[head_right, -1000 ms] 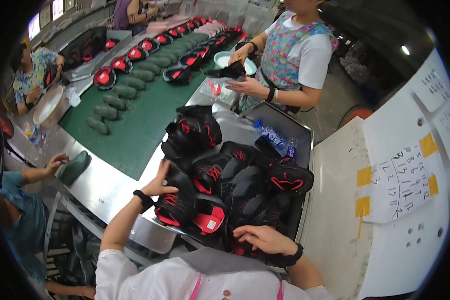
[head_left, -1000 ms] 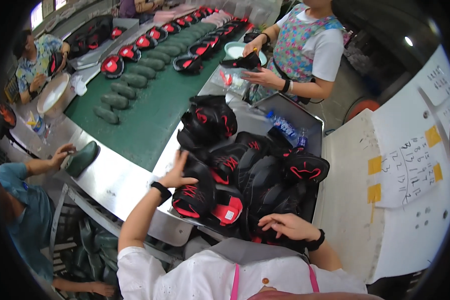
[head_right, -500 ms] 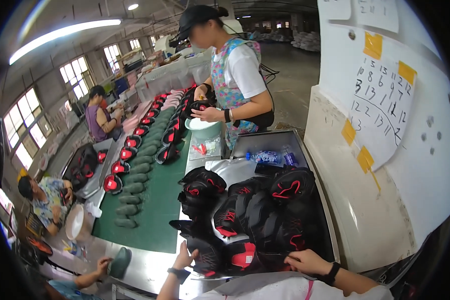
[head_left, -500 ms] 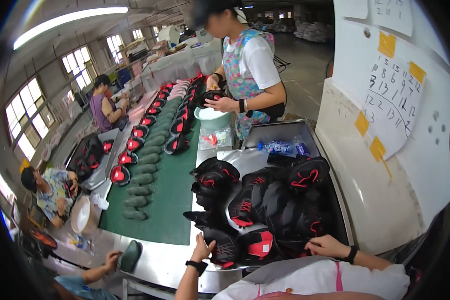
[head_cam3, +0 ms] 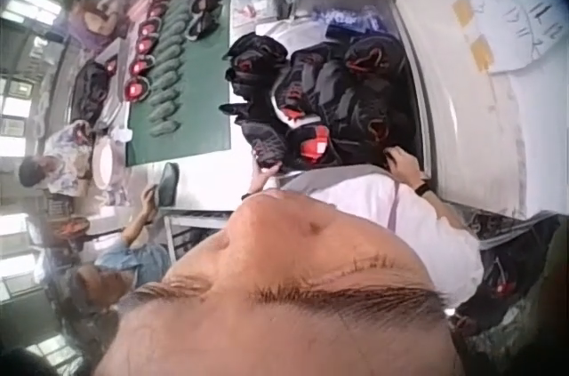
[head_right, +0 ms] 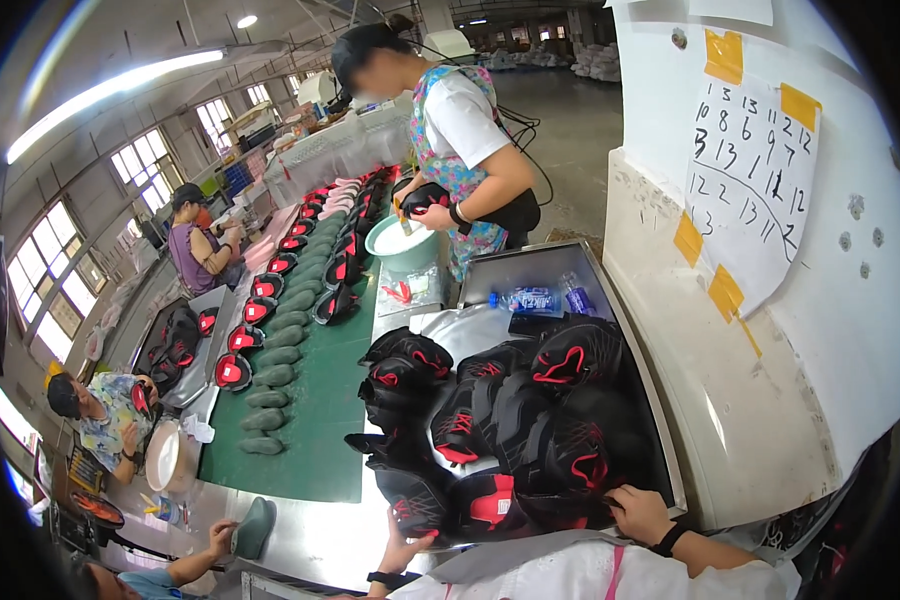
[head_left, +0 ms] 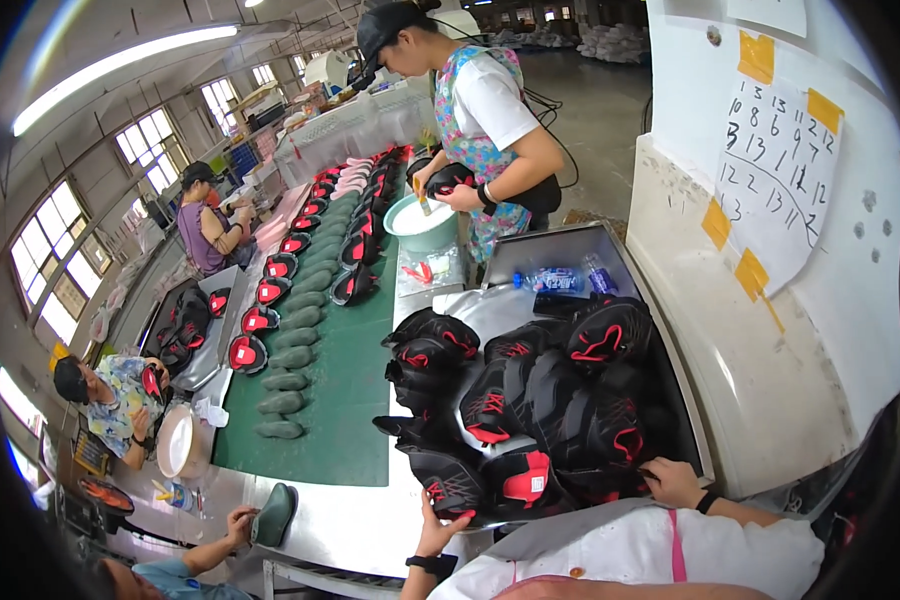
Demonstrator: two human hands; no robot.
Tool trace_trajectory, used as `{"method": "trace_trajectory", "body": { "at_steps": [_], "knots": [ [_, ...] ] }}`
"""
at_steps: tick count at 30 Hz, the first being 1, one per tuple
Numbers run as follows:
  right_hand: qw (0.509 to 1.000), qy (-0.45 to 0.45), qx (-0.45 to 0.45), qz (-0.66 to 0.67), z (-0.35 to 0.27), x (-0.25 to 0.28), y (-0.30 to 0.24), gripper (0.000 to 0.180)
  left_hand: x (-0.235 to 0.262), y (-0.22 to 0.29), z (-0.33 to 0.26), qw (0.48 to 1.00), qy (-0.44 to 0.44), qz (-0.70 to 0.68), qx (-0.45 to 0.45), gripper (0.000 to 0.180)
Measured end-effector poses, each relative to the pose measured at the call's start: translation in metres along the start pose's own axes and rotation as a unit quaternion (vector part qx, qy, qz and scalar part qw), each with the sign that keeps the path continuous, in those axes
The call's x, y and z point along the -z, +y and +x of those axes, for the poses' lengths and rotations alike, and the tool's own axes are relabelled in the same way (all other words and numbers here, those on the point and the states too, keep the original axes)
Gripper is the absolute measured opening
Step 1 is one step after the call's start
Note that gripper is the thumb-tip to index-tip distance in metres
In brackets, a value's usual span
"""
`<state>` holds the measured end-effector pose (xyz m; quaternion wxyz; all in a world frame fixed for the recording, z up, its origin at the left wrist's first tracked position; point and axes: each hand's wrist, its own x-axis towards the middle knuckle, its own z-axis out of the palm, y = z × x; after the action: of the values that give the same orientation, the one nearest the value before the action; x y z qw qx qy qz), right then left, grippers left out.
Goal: The recorder is sorting and counting black shoe uppers on a metal table and then using snips to trim threads or material.
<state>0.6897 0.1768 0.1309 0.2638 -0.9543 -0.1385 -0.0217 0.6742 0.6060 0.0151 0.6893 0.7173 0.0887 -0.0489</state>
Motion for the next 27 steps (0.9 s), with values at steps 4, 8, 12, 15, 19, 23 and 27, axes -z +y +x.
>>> {"method": "trace_trajectory", "body": {
  "at_steps": [4,8,12,15,19,23,27],
  "knots": [
    [0.999,0.01,0.018,0.027,0.004,0.0,0.002,0.016,-0.021,-0.003,0.008,0.994,0.095,-0.033,-0.043,0.091],
    [0.999,-0.01,0.007,0.042,0.002,-0.001,0.01,0.016,-0.006,-0.031,0.023,0.995,0.067,0.037,-0.057,0.088],
    [0.999,-0.026,-0.018,0.037,0.003,0.002,0.011,0.017,-0.015,-0.005,0.022,0.998,0.028,0.048,-0.033,0.09],
    [0.998,-0.03,-0.033,0.045,0.008,0.005,0.005,0.017,-0.015,-0.006,0.021,0.999,0.037,0.04,-0.003,0.09],
    [0.999,-0.006,-0.015,0.041,0.004,-0.003,0.01,0.018,0.001,-0.009,0.004,0.997,0.028,0.038,0.065,0.086],
    [0.999,-0.016,-0.016,0.032,0.003,-0.004,0.014,0.019,0.018,-0.019,0.005,0.972,0.114,0.204,-0.035,0.077],
    [0.999,0.018,-0.026,0.023,-0.004,-0.002,0.014,0.018,-0.007,0.021,0.014,0.972,0.109,0.197,-0.061,0.088]
  ]
}}
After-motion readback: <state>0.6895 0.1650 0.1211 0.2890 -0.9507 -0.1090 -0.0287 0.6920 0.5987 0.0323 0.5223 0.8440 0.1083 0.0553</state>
